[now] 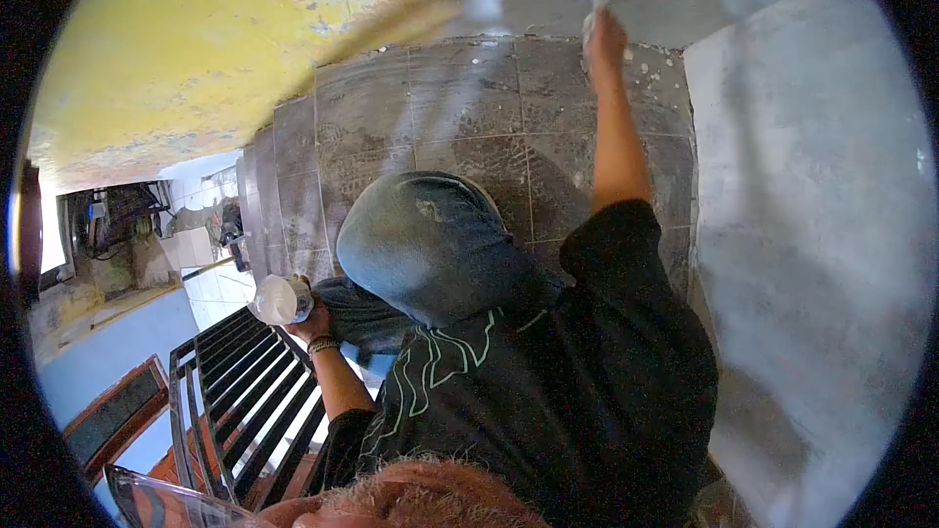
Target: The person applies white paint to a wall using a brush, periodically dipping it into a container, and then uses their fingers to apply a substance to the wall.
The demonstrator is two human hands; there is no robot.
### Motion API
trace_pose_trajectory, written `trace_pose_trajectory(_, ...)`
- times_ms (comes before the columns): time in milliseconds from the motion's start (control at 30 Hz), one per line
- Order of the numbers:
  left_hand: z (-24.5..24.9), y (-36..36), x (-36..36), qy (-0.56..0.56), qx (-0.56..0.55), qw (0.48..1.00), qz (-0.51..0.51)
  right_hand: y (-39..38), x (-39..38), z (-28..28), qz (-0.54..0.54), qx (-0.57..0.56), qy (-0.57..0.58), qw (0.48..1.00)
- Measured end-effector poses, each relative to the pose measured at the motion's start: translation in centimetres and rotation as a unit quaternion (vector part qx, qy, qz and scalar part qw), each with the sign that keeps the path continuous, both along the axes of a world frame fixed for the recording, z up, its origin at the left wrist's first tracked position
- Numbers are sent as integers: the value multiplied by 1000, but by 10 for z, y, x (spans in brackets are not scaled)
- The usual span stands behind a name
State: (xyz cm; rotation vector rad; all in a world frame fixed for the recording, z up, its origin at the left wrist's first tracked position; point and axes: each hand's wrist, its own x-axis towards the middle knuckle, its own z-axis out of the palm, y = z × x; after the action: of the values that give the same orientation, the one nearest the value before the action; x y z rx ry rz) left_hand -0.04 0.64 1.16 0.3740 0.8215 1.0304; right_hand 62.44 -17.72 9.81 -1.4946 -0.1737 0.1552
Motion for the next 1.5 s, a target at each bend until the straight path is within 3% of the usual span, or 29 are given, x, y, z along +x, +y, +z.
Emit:
trace_pose_trajectory(67,0,0,1,-1,10,1000,12,-14,0,-54,-34,-177,26,983)
trace_pose_trajectory(133,8,-3,9,8,5,1000,26,-25,-9,-85,7,-171,162,972)
trace_pose_trajectory(233,12,-3,12,0,-7,1000,22,-35,-19,-103,48,-229,245,941)
trace_pose_trajectory(300,14,0,17,-18,-9,1000,10,-38,5,-97,25,-250,233,940)
trace_pose_trajectory(333,22,-3,27,44,-10,998,39,-39,16,-94,2,-274,225,935)
trace_pose_trajectory(400,19,-3,24,108,-13,992,64,-34,33,-30,-9,-224,108,969)
trace_pose_trajectory(467,-4,2,6,76,-7,996,34,-29,40,38,14,-240,150,959)
trace_pose_trajectory(567,0,3,9,79,-29,996,35,-49,59,70,5,-190,99,977)
trace_pose_trajectory(600,4,3,14,82,-29,996,27,-54,58,90,46,-193,109,974)
trace_pose_trajectory(667,18,-3,31,256,32,966,37,-60,48,118,83,-197,119,970)
trace_pose_trajectory(700,13,-3,28,255,31,966,35,-59,43,127,59,-166,63,982)
trace_pose_trajectory(733,5,-3,18,425,180,887,-31,-58,40,136,38,-135,7,990)
trace_pose_trajectory(767,5,-3,12,570,316,752,-96,-61,42,147,40,-136,10,990)
trace_pose_trajectory(800,5,-2,7,573,314,751,-98,-68,47,159,75,-45,-20,996)
trace_pose_trajectory(833,8,-1,7,320,138,937,-14,-72,50,166,108,47,-52,992)
trace_pose_trajectory(867,9,0,8,22,-56,996,73,-60,39,165,108,46,-53,992)
trace_pose_trajectory(900,1,3,6,16,-55,996,74,-36,27,159,45,89,-97,990)
trace_pose_trajectory(933,-11,4,-1,276,140,950,-34,-23,17,147,-18,132,-137,982)
trace_pose_trajectory(967,-18,4,-6,504,318,792,-136,-25,45,87,-40,-31,-261,964)
trace_pose_trajectory(1000,-14,2,-7,506,316,792,-129,-24,72,24,-60,-191,-373,906)
trace_pose_trajectory(1033,-6,2,-4,241,163,953,-79,-9,32,15,23,-213,-138,967)
trace_pose_trajectory(1067,-1,2,0,-56,-4,998,-19,-5,14,-27,10,-300,-146,943)
trace_pose_trajectory(1100,-2,0,7,64,16,998,26,-4,-7,-68,-48,-306,-185,933)
trace_pose_trajectory(1133,3,-2,13,63,20,997,34,-16,12,-139,36,-264,-59,962)
trace_pose_trajectory(1200,22,-5,23,60,-50,993,84,4,-57,-110,60,-175,236,954)
trace_pose_trajectory(1300,10,-2,19,91,-42,992,76,28,-70,-94,128,-160,249,947)
trace_pose_trajectory(1333,4,-1,13,110,-30,993,45,43,-67,-75,133,-131,222,957)
trace_pose_trajectory(1400,16,-3,21,78,-80,990,86,63,-67,-15,142,-73,166,973)
trace_pose_trajectory(1500,20,-7,24,121,-31,990,69,73,-90,49,143,-29,115,983)
